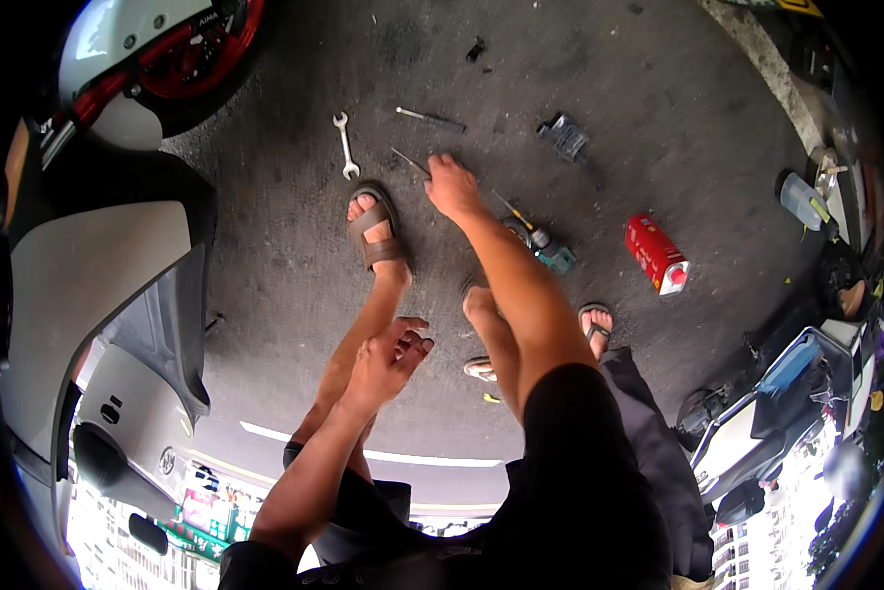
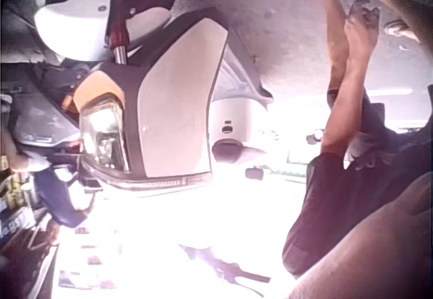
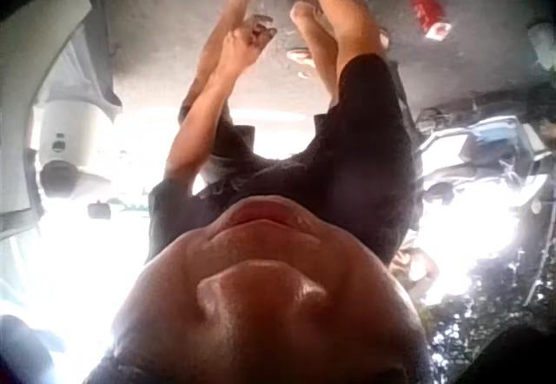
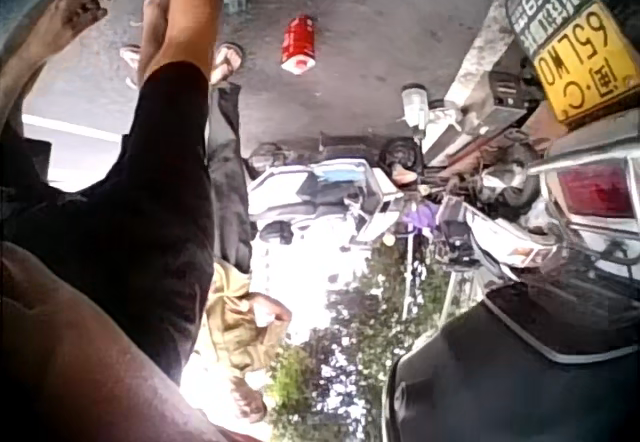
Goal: The person unseals a liquid container, pours fluid into a small funnel into a scooter part, and uses an electric drill to secure screws and components near the handlebar and internal assembly.
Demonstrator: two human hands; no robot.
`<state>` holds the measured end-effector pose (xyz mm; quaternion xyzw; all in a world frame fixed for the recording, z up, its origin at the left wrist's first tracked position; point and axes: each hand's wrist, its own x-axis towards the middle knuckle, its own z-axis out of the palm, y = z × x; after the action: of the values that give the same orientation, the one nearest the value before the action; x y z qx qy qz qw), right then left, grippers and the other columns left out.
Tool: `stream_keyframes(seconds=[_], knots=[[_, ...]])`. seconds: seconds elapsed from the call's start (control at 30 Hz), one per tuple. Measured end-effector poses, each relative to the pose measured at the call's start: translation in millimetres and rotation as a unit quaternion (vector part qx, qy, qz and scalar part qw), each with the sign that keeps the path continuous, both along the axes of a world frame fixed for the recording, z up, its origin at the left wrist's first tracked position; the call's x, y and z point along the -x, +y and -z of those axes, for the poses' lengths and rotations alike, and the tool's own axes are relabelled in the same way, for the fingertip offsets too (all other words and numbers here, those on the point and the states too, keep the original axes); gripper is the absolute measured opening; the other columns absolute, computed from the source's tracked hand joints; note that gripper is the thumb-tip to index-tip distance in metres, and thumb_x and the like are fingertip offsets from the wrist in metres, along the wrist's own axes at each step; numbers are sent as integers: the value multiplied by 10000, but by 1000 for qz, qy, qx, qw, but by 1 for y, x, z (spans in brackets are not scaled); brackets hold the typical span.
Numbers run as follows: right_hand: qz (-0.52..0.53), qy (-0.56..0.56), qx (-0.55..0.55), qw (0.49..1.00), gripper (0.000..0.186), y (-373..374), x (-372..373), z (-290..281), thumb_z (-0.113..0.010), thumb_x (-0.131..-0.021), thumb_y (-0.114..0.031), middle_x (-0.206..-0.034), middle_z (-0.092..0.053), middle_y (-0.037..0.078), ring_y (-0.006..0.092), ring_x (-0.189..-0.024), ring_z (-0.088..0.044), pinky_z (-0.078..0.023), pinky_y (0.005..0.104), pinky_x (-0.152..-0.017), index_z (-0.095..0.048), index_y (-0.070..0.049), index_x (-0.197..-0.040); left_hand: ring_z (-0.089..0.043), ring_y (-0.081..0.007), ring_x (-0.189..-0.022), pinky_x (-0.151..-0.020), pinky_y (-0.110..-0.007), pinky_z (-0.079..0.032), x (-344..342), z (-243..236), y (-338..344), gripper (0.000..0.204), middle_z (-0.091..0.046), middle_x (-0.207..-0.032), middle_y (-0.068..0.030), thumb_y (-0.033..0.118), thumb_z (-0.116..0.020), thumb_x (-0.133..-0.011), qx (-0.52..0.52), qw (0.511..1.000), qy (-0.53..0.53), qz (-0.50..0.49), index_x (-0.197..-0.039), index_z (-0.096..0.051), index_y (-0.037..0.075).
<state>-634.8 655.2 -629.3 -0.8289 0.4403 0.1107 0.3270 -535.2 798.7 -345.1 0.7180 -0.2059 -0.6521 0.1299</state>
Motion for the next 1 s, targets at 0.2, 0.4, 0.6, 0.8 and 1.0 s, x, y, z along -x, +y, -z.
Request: stream_keyframes(seconds=[0.2,0.4,0.6,0.8,1.0], knots=[[326,-164,-151,918,350,-84,93,-65,-581,-877,-142,-968,-682,162,298,-814,-688,-541,419,-757,-552,-78,-1220,-718,-262,-796,-718,-378,-546,-42,-13,-61,290,-725,-856,-112,245,-699,-879,116,988,19,100,-1118,-641,89],[282,-95,-19,954,295,-151,215,-33,-571,-939,-221,-962,-659,104,243,-863,-657,-533,358,-794,-609,-62,-1184,-684,-187,-829,-753,-318,-531,-107,-1,-149,244,-710,-913,-101,121,-643,-926,213,960,-64,173,-1145,-626,16],[156,44,38,986,436,-131,227,-11,-641,-901,-442,-1028,-605,169,352,-1037,-612,-492,430,-873,-660,-64,-1119,-596,-153,-820,-779,-298,-488,-110,-6,-209,325,-636,-883,-64,145,-663,-916,285,929,-2,235,-1197,-593,-3],[141,-18,-41,989,387,-132,238,10,-679,-865,-451,-980,-619,153,340,-979,-624,-485,456,-841,-670,-89,-1003,-619,-166,-791,-767,-317,-510,-87,-9,-214,329,-640,-843,-87,138,-684,-905,362,874,36,323,-1183,-593,-12],[198,-95,105,970,273,-69,203,-14,-741,-817,-287,-906,-563,95,327,-923,-618,-512,457,-739,-594,-80,-919,-592,-131,-846,-772,-291,-497,-74,20,-176,348,-653,-924,-59,167,-657,-936,151,907,125,373,-1229,-580,-5]])
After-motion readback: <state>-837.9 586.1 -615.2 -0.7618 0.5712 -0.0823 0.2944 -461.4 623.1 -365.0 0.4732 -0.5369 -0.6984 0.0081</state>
